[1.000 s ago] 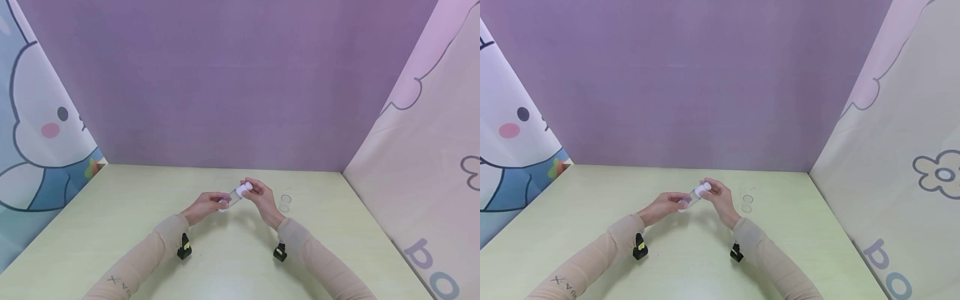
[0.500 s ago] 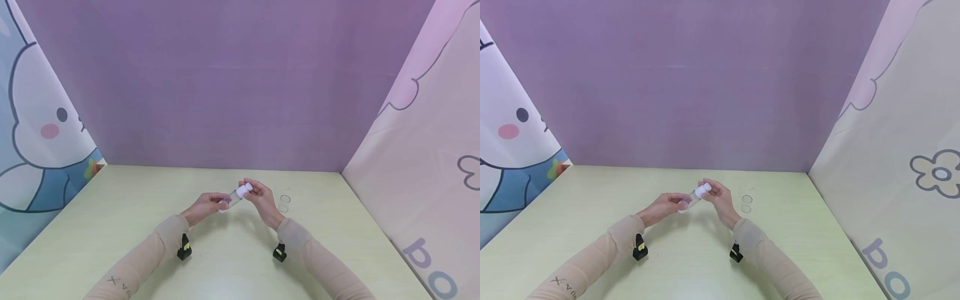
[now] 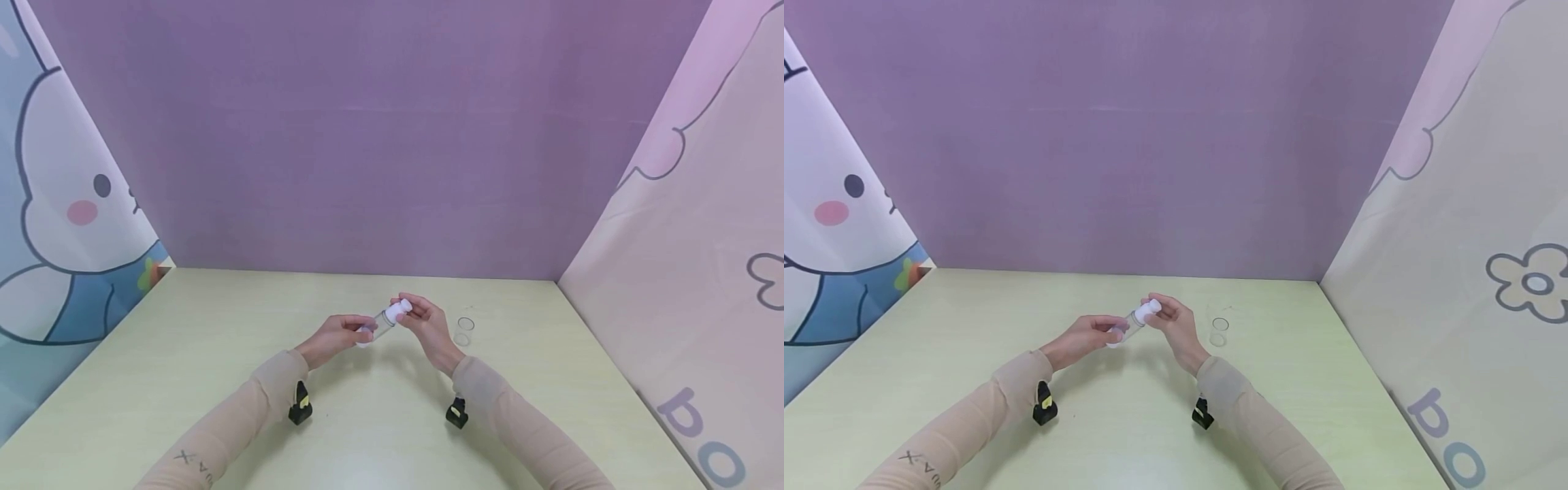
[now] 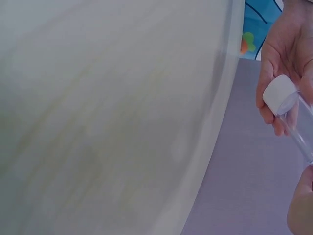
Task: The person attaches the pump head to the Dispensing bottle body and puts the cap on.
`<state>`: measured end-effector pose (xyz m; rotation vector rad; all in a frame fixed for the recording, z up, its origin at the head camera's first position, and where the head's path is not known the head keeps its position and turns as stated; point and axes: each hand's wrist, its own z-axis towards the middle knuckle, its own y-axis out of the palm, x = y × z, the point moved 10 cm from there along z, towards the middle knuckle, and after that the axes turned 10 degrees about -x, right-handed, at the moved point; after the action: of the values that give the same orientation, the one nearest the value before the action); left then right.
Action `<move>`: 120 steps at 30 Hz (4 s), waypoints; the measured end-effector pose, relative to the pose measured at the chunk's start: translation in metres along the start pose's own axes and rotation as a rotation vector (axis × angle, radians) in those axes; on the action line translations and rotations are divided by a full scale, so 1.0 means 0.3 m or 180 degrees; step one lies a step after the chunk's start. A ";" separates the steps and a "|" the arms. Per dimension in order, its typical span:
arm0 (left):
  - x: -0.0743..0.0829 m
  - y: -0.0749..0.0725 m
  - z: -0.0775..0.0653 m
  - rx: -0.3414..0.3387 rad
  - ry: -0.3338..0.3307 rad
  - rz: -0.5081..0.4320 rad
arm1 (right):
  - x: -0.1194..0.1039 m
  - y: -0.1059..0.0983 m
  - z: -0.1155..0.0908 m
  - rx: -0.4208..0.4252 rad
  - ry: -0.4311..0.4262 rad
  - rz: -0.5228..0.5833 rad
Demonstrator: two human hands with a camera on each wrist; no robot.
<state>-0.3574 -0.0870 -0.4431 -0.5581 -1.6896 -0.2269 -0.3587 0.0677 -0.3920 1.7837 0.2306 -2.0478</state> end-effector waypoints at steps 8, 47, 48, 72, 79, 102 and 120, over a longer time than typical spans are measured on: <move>0.001 0.001 0.002 0.0006 -0.0001 -0.0002 | 0.009 -0.010 0.001 0.0098 -0.0023 -0.0009; -0.006 0.009 0.008 -0.0072 0.0014 -0.0031 | 0.024 -0.039 -0.002 0.0383 0.0136 -0.0219; -0.006 0.008 0.007 -0.0063 0.0014 -0.0034 | 0.024 -0.038 -0.002 0.0366 0.0135 -0.0227; -0.005 0.022 -0.002 -0.0190 -0.0037 0.0011 | -0.006 0.025 -0.001 -0.0250 -0.0044 0.0037; 0.000 0.023 -0.004 -0.0170 -0.0004 0.0039 | 0.006 0.008 0.004 -0.0168 0.0008 0.0003; 0.012 0.007 -0.001 0.0099 0.0092 -0.0058 | 0.021 -0.039 0.000 0.0389 0.0103 -0.0132; 0.006 -0.002 0.009 0.0127 0.0092 -0.0086 | 0.025 -0.033 0.002 0.0439 0.0150 -0.0146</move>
<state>-0.3602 -0.0858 -0.4419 -0.5003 -1.6710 -0.2194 -0.3641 0.0750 -0.4006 1.9271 0.1482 -2.1007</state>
